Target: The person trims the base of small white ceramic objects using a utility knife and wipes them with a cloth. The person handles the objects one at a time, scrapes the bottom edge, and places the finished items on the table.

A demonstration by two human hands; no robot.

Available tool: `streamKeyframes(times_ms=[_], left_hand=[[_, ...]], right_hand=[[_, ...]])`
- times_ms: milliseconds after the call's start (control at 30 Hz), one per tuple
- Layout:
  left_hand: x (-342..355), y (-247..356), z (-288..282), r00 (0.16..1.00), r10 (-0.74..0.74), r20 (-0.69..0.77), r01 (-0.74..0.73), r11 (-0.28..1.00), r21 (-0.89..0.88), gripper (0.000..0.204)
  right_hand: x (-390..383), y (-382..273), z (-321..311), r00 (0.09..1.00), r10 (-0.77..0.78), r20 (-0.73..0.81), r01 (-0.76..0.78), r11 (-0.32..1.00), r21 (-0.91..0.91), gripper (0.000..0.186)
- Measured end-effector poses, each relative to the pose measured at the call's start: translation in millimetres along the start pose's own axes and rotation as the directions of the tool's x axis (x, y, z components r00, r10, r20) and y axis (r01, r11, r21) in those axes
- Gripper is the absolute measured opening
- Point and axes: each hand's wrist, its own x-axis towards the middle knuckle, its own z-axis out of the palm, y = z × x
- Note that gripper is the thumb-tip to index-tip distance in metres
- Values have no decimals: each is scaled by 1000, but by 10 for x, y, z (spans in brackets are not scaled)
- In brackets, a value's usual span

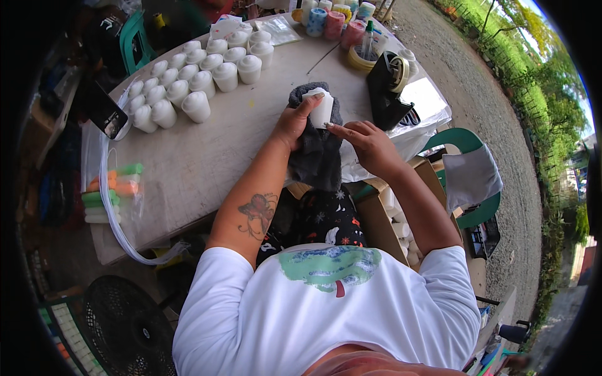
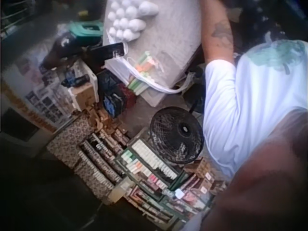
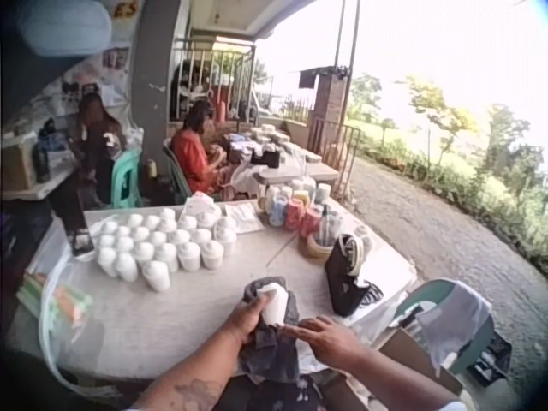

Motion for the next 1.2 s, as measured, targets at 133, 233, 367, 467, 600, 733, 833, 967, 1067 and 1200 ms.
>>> streamKeyframes(times_ms=[133, 233, 367, 467, 600, 733, 833, 967, 1067, 1200], left_hand=[[34, 34, 30, 1000, 17, -20, -16, 999, 38, 51], [86, -18, -16, 998, 47, 48, -48, 999, 9, 49], [92, -20, -12, 997, 52, 49, -51, 999, -15, 46], [109, -17, -35, 997, 46, 59, -43, 998, -44, 43], [71, -6, 7, 998, 39, 54, -38, 999, -18, 46], [63, 0, -6, 999, 24, 42, -24, 1000, 10, 49], [50, 22, -5, 998, 15, 58, -15, 1000, -3, 48], [51, 1, 8, 996, 63, 70, -63, 998, -2, 46], [70, -12, 0, 995, 68, 68, -65, 997, -36, 41], [98, -11, -14, 995, 61, 79, -55, 996, -75, 33]], right_hand=[[64, 56, 14, 999, -31, -42, 32, 999, 23, 62], [-14, 33, 34, 997, -73, -12, 73, 997, 7, 59], [31, 92, 38, 997, -4, -82, 9, 999, 54, 57], [-19, 42, 72, 999, -41, -18, 42, 998, 37, 56], [-4, 66, 38, 998, -16, -54, 21, 995, 99, 55], [-13, 20, 34, 999, -26, -25, 28, 995, 95, 54], [5, 17, 21, 999, -13, -44, 15, 999, 40, 53], [-58, 24, 80, 999, -42, -2, 42, 998, 40, 55], [-20, 23, 51, 997, 24, -77, -23, 999, 23, 56], [-61, 15, 68, 997, -32, -64, 29, 999, -41, 57]])
